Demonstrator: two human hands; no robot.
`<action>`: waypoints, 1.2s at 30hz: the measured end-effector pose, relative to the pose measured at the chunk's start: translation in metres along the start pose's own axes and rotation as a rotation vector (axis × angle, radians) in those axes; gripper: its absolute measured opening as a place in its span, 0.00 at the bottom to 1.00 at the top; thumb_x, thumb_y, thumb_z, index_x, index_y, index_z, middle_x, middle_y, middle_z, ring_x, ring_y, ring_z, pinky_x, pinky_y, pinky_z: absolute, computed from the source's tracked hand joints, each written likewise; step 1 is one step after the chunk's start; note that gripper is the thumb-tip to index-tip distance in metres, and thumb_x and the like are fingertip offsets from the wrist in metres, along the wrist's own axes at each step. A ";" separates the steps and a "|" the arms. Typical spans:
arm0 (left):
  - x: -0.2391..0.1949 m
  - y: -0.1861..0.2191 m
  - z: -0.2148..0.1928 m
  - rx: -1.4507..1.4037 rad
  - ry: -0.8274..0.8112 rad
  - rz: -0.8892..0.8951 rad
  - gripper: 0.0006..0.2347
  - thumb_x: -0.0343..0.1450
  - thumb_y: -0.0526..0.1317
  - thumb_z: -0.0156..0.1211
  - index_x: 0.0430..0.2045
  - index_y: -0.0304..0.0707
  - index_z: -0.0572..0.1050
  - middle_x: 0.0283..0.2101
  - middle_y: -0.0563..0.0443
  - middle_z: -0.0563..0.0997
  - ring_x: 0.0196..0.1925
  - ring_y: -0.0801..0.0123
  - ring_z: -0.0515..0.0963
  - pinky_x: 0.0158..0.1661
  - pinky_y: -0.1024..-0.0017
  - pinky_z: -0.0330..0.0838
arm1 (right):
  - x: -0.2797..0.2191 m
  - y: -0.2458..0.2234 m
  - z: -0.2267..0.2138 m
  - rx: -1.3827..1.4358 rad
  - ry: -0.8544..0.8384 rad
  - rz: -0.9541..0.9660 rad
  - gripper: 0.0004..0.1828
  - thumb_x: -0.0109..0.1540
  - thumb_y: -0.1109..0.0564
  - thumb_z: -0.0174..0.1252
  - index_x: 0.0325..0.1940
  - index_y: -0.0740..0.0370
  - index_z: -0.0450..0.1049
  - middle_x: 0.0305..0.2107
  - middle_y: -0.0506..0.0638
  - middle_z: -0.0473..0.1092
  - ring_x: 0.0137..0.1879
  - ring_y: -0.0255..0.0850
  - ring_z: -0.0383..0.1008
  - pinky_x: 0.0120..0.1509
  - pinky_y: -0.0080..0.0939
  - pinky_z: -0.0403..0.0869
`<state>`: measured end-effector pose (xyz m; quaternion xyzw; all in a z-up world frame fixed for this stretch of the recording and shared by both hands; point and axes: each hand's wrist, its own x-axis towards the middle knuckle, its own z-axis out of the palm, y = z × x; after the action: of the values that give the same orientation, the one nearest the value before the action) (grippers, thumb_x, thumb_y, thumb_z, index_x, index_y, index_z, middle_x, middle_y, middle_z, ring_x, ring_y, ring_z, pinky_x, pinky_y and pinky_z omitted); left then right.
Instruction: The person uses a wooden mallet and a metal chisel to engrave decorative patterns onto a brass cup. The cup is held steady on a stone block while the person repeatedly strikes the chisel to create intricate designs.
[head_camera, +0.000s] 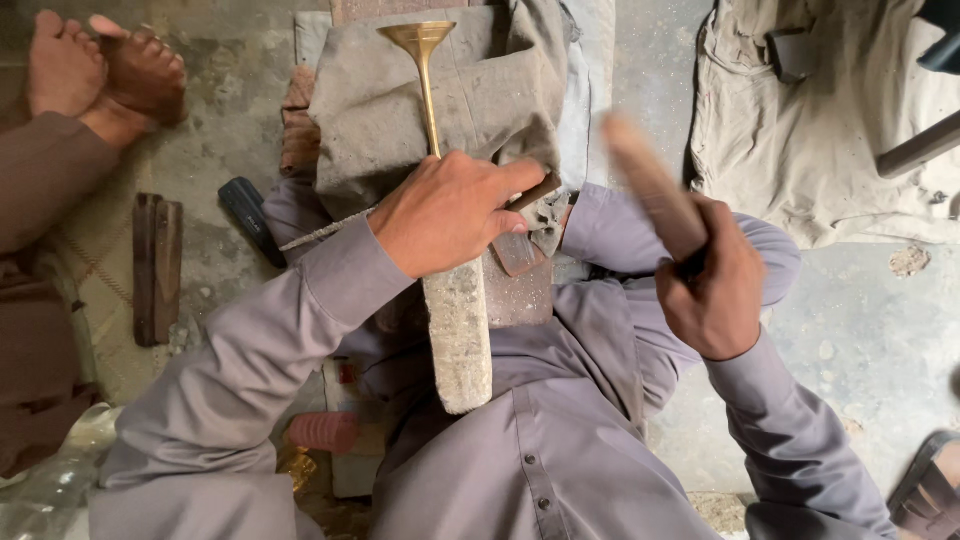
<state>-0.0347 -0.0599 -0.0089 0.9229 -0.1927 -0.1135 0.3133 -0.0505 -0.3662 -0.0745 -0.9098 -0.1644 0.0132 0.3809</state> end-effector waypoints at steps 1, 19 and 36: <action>-0.002 0.000 0.000 0.001 0.004 0.011 0.16 0.69 0.41 0.69 0.46 0.37 0.71 0.28 0.36 0.81 0.36 0.38 0.81 0.34 0.49 0.73 | -0.001 -0.001 0.001 -0.003 -0.001 -0.033 0.30 0.53 0.70 0.54 0.62 0.69 0.66 0.37 0.64 0.73 0.42 0.61 0.75 0.48 0.52 0.73; 0.003 -0.012 0.006 -0.094 0.013 0.057 0.16 0.67 0.39 0.70 0.46 0.37 0.73 0.25 0.40 0.81 0.28 0.51 0.85 0.32 0.57 0.76 | -0.003 -0.032 -0.004 0.112 -0.038 0.060 0.24 0.55 0.67 0.54 0.56 0.70 0.65 0.36 0.62 0.76 0.39 0.54 0.77 0.47 0.46 0.74; -0.001 -0.020 0.007 -0.148 0.035 0.139 0.16 0.66 0.42 0.71 0.43 0.38 0.75 0.27 0.42 0.83 0.31 0.52 0.86 0.36 0.55 0.76 | -0.013 -0.037 -0.015 -0.387 0.068 -0.040 0.26 0.58 0.70 0.54 0.61 0.67 0.68 0.41 0.64 0.75 0.40 0.50 0.77 0.49 0.46 0.75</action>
<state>-0.0321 -0.0492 -0.0267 0.8835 -0.2419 -0.0892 0.3912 -0.0708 -0.3565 -0.0392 -0.9625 -0.1691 -0.0569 0.2043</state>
